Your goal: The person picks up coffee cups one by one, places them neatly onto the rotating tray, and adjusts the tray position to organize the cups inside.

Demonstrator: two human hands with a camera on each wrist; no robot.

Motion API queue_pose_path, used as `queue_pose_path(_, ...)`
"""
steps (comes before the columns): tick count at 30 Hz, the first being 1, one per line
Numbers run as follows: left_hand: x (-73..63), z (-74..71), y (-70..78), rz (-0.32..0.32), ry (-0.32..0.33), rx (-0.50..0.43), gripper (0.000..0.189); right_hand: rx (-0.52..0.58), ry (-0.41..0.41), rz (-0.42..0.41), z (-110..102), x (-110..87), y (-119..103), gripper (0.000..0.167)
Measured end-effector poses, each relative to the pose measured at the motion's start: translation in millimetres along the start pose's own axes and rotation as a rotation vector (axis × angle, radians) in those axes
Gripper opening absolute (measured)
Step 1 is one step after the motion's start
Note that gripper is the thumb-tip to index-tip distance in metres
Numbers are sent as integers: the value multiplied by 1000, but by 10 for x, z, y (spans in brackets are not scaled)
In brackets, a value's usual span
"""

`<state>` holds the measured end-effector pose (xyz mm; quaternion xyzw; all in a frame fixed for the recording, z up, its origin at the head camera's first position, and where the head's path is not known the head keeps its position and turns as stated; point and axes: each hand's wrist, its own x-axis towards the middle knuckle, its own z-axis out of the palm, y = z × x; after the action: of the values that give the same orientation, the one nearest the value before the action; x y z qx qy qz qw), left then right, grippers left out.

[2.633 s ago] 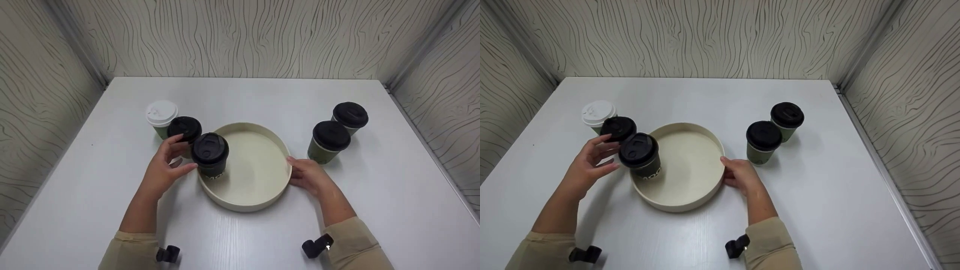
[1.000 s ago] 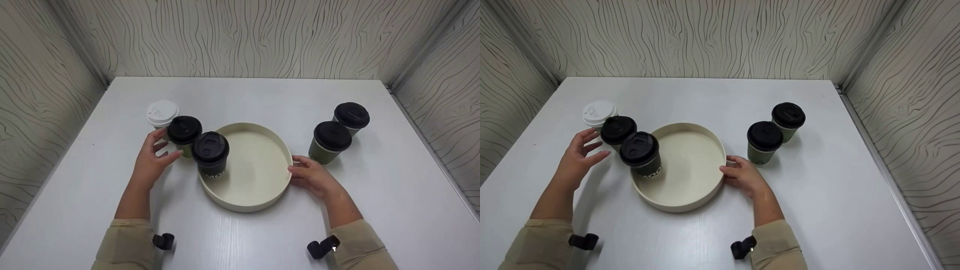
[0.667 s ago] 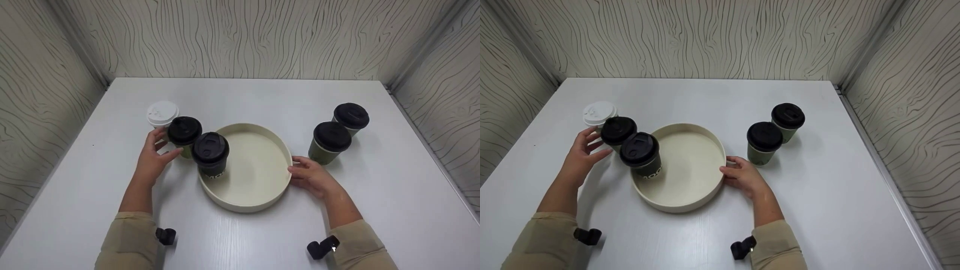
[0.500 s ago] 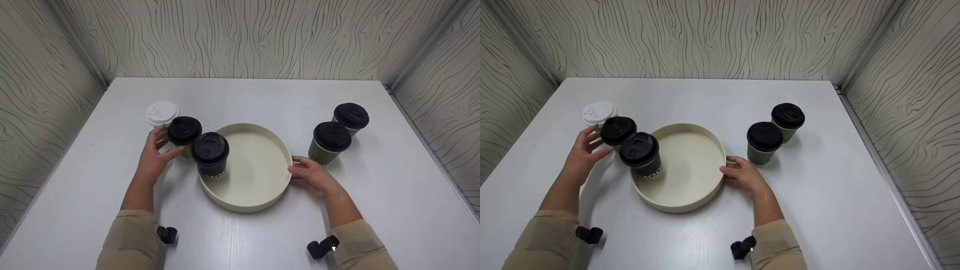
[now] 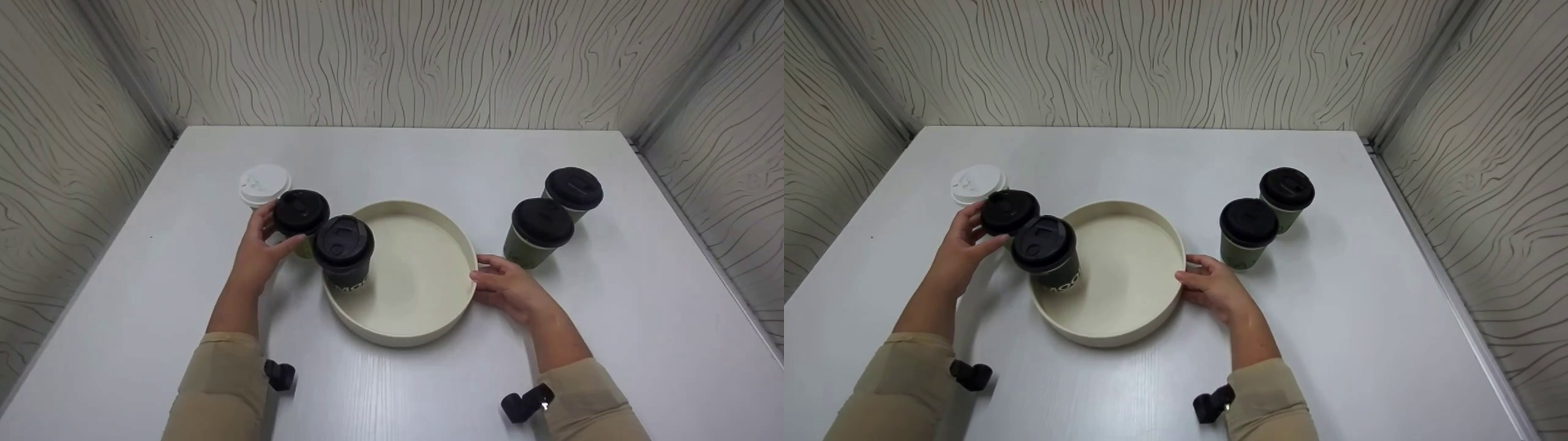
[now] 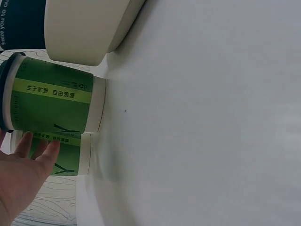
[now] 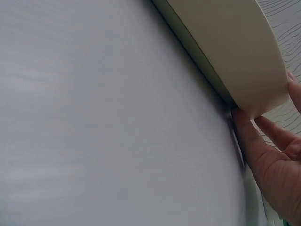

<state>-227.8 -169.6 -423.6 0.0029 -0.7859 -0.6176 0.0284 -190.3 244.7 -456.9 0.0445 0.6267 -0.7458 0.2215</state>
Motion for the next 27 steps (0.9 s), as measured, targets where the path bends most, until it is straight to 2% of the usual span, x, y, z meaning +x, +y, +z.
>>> queue_pose_path(12,44,29,-4,-3,-9,63,90,20,-15,-5,9,-10,13,61)
queue_pose_path(17,58,51,-3,15,-18,83,93,20,-12,-1,15,-13,9,61)
queue_pose_path(24,77,85,-3,17,0,119,92,6,-23,-6,4,-14,3,60)
queue_pose_path(27,78,95,3,37,7,129,91,-8,-22,-3,0,-15,-1,62)
